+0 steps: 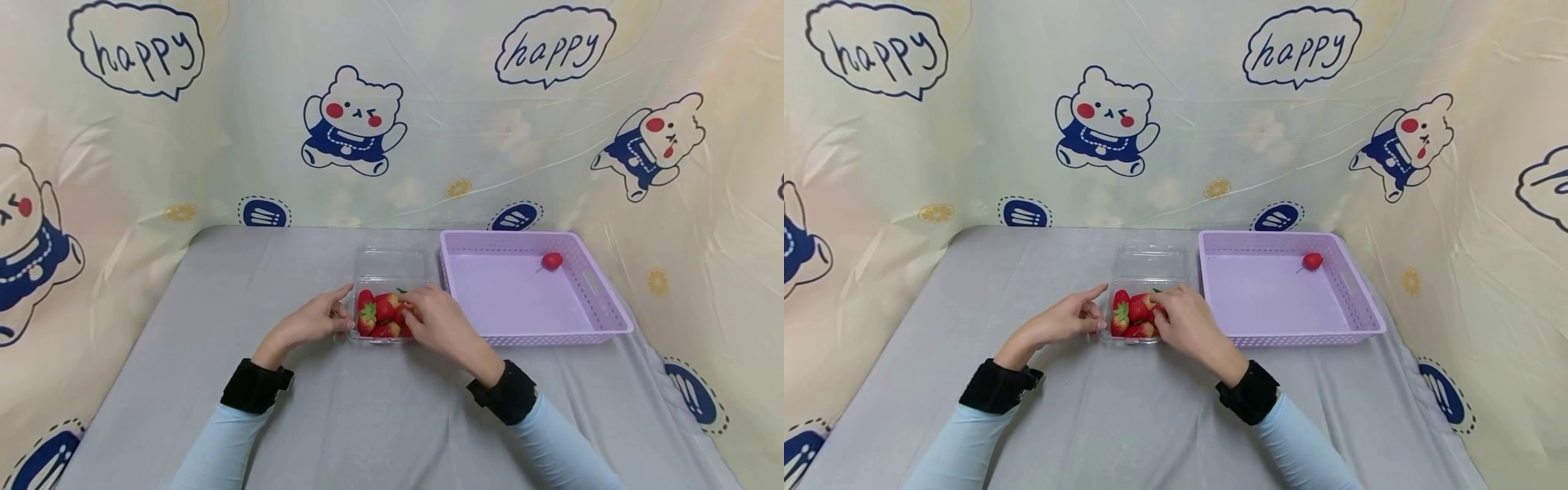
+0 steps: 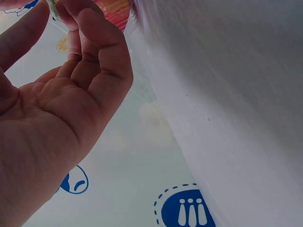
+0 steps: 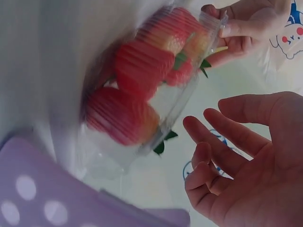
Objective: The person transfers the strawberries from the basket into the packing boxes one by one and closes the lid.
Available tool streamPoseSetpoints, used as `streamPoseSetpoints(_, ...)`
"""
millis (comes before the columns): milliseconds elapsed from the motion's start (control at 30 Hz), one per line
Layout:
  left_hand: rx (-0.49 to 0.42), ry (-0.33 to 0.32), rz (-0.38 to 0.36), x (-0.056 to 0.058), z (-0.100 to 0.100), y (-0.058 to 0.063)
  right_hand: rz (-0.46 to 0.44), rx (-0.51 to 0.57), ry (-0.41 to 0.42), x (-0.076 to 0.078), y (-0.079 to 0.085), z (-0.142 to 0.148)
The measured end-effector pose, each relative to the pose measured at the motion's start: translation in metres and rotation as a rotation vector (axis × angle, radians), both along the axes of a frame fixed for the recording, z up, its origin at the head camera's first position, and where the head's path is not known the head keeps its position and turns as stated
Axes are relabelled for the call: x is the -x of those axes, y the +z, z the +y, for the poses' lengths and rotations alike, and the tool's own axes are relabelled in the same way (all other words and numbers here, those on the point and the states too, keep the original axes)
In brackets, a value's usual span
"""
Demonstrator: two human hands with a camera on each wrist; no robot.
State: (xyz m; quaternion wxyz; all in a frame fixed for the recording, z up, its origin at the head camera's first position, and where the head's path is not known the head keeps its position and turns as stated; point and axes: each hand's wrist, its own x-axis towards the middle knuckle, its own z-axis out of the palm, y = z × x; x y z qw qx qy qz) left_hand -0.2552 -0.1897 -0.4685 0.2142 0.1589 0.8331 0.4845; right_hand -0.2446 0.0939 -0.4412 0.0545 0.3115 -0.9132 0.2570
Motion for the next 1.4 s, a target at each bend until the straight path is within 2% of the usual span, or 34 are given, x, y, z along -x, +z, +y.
streamPoseSetpoints(233,0.011,0.001,-0.001,0.0,0.0,-0.001,0.071,0.001,-0.066,0.005,0.012,0.016)
streamPoseSetpoints(467,0.007,-0.006,0.006,0.0,0.0,0.0,0.036,-0.021,-0.138,0.009,0.028,0.032)
streamPoseSetpoints(633,0.001,-0.01,0.011,0.0,-0.001,0.001,0.046,-0.038,-0.151,0.017,0.034,0.043)
streamPoseSetpoints(933,0.005,-0.021,0.018,0.0,-0.001,0.002,0.01,-0.06,-0.199,0.03,0.038,0.065)
streamPoseSetpoints(1167,0.007,-0.015,0.018,0.001,-0.001,0.003,0.002,-0.081,-0.222,0.045,0.037,0.082)
streamPoseSetpoints(1400,0.013,-0.01,0.009,-0.001,0.0,0.002,-0.104,-0.146,-0.258,0.059,0.04,0.097)
